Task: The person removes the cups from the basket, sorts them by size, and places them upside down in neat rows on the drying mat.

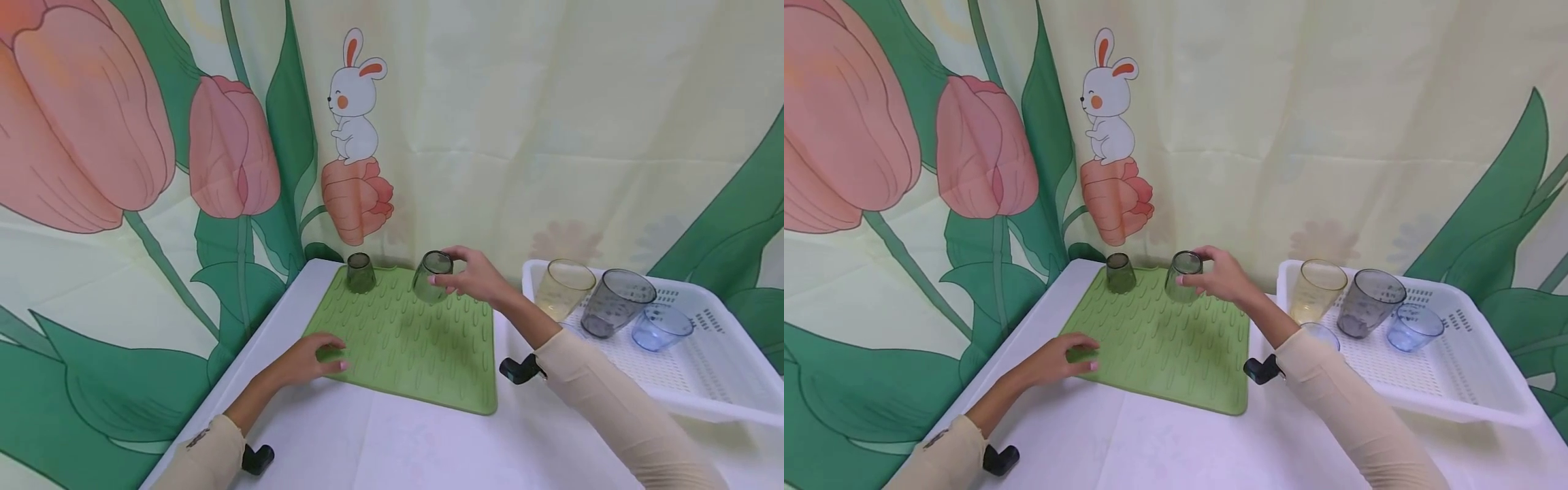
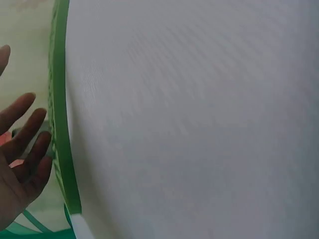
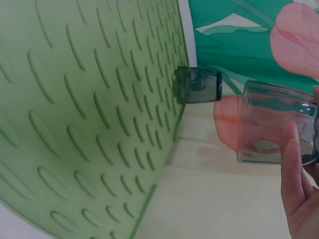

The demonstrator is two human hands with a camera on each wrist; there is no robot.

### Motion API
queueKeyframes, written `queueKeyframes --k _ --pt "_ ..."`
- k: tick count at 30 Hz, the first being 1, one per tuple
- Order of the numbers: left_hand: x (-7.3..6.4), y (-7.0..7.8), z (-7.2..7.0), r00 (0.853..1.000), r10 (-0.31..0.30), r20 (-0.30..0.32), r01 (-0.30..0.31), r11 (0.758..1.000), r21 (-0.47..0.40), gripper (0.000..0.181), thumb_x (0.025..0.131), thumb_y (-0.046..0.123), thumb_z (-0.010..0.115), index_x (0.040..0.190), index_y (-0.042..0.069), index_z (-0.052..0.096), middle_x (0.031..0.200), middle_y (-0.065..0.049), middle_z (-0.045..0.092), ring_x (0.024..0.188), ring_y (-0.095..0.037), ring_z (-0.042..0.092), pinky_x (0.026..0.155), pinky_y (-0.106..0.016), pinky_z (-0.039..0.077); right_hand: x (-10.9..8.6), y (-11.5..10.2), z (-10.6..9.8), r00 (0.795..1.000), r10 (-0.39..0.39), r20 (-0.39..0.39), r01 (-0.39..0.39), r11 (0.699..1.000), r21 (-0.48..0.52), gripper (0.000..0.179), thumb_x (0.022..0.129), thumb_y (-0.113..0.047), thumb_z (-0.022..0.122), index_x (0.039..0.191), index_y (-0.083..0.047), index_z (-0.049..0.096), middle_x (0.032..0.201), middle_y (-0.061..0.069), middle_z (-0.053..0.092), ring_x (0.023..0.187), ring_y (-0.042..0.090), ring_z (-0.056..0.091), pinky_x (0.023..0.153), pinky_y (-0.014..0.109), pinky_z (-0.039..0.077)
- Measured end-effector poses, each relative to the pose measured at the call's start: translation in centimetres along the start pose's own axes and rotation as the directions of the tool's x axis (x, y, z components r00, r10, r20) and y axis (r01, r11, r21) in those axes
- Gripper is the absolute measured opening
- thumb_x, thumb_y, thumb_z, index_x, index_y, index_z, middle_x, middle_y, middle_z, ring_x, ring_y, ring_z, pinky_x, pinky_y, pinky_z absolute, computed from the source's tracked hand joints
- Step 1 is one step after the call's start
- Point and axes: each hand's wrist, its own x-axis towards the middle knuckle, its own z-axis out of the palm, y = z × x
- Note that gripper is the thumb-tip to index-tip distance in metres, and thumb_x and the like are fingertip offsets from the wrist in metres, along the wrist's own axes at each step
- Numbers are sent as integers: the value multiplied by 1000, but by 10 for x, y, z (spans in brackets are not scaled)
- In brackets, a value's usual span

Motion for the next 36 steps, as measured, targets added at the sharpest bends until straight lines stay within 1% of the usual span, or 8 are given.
queueKeyframes --k 3,9,16,19,24,29,32,36 --pt "-4 -7 -5 999 3 -34 -1 998 58 47 90 41 74 122 8 69 127 -10 65 125 -35 56 103 -56 44 9 0 3 1000 3 5 -3 1000 -10 67 85 -27 81 140 -4 51 136 18 53 86 39 71 67 33 56" --pt "-9 -17 -12 995 -49 -81 58 993 104 43 87 39 77 118 10 71 128 -12 62 127 -39 48 103 -60 40 25 3 7 1000 -2 9 2 1000 -4 66 86 -23 81 140 -1 50 133 18 53 84 38 71 66 33 57" --pt "-13 -25 -16 995 -58 -80 70 987 146 43 84 37 80 116 11 72 126 -12 62 121 -37 46 95 -55 43 42 16 16 999 34 3 -34 999 9 65 86 -24 80 138 0 50 134 19 52 81 33 71 62 27 55" --pt "-14 -28 -18 993 -78 -86 92 982 168 42 82 36 81 115 12 72 125 -11 62 119 -36 46 94 -54 44 48 22 21 999 54 1 -54 998 12 65 87 -25 80 138 0 50 135 19 51 79 32 70 61 25 54" --pt "-17 -32 -20 991 -108 -82 120 980 160 40 82 33 82 116 13 73 125 -10 62 116 -33 46 92 -51 45 59 28 29 998 70 -2 -70 997 12 64 87 -25 80 138 0 50 134 19 50 72 24 69 61 25 54" --pt "-17 -35 -22 989 -126 -80 137 979 150 38 83 30 81 117 15 72 126 -10 61 116 -30 47 93 -50 45 72 33 38 997 75 -1 -75 996 46 61 87 -23 79 135 0 51 131 18 50 68 18 66 63 26 55" --pt "-16 -37 -23 987 -139 -80 149 979 137 36 83 28 81 116 16 72 127 -10 61 117 -30 47 95 -51 44 79 36 43 997 82 5 -82 995 54 60 88 -23 79 135 0 51 129 17 50 72 23 68 68 31 57" --pt "-15 -39 -24 988 -134 -77 143 981 128 36 83 28 81 116 16 72 127 -10 60 117 -30 47 95 -52 44 88 38 48 995 97 2 -97 994 43 60 88 -22 79 137 -1 50 129 17 51 81 32 71 80 45 59"
